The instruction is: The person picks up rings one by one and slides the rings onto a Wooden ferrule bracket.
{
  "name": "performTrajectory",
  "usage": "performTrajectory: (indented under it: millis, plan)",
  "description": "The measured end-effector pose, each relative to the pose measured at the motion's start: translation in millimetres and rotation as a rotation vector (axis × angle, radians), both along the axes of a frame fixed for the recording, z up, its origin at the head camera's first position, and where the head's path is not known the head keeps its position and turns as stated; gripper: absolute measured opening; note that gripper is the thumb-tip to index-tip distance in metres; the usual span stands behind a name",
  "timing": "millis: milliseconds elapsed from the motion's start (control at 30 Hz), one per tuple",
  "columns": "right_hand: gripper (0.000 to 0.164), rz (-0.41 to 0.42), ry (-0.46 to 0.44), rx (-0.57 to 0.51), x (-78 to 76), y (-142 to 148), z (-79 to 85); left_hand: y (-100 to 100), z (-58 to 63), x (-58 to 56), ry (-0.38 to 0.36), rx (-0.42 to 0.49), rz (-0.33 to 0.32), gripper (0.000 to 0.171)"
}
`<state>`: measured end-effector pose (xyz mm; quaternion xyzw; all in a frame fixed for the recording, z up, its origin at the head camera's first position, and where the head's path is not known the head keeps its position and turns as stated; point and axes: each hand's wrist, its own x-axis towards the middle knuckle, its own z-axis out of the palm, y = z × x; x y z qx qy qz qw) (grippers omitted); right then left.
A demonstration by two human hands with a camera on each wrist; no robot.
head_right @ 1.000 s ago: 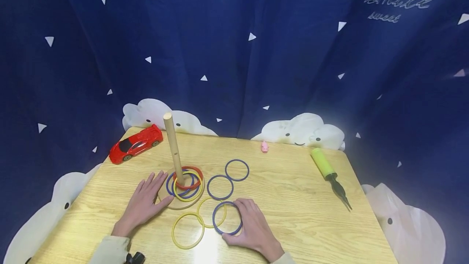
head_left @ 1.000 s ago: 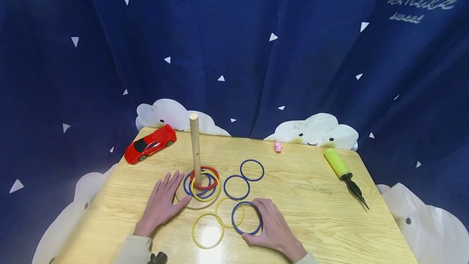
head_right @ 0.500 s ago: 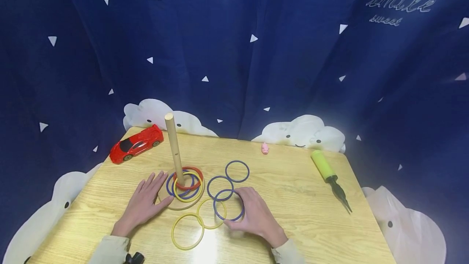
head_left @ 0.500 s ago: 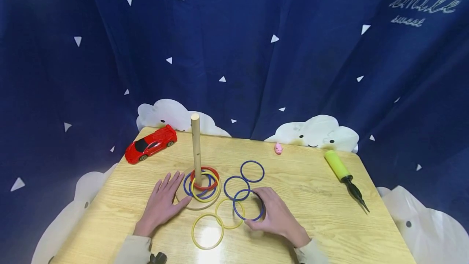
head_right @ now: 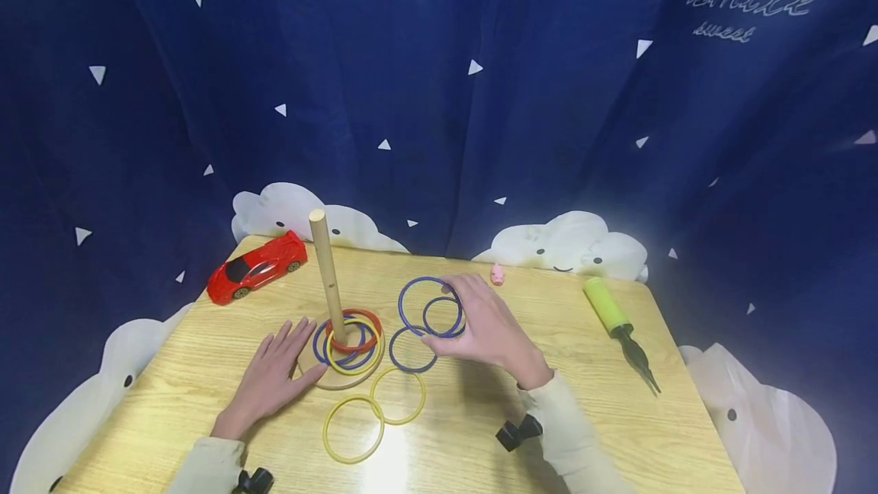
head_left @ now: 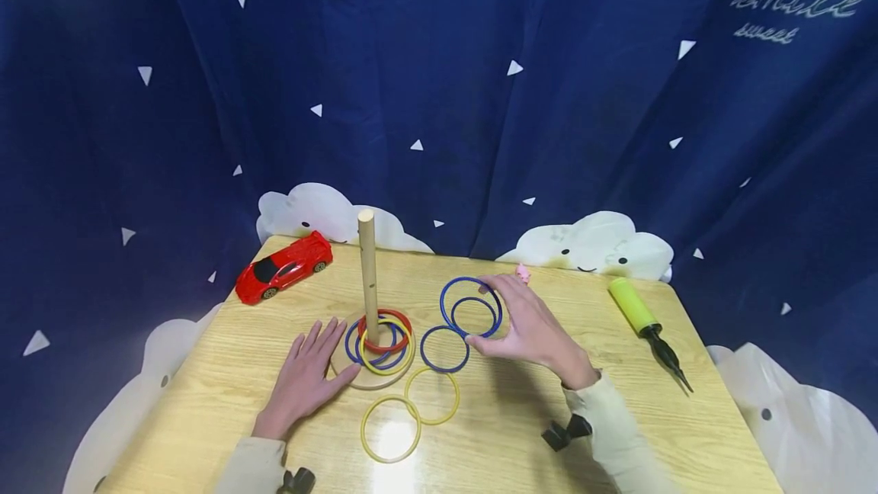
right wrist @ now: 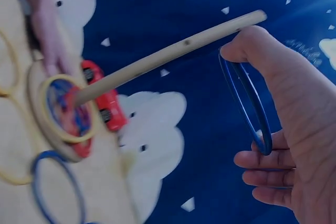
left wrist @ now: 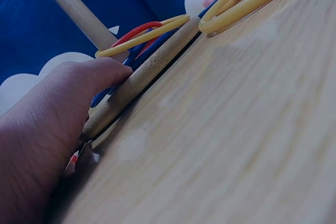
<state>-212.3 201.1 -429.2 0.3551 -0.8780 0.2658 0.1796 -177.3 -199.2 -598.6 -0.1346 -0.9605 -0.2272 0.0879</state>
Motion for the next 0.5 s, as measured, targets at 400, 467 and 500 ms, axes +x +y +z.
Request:
performTrajectory:
  millis: [400, 467, 500]
  plan:
    - [0.083, 0.091, 0.062, -0.065, -28.7, -25.3, 74.9, 0.2, -0.6, -2.0, -0.003, -0.007, 0.0, 0.09]
    - [0.084, 0.109, 0.084, -0.081, -32.0, -30.8, 84.1, 0.3, -0.3, -1.5, -0.003, -0.007, 0.0, 0.09]
    - [0.084, 0.119, 0.093, -0.089, -33.4, -33.6, 88.3, 0.5, 0.0, -1.3, -0.004, -0.007, -0.001, 0.09]
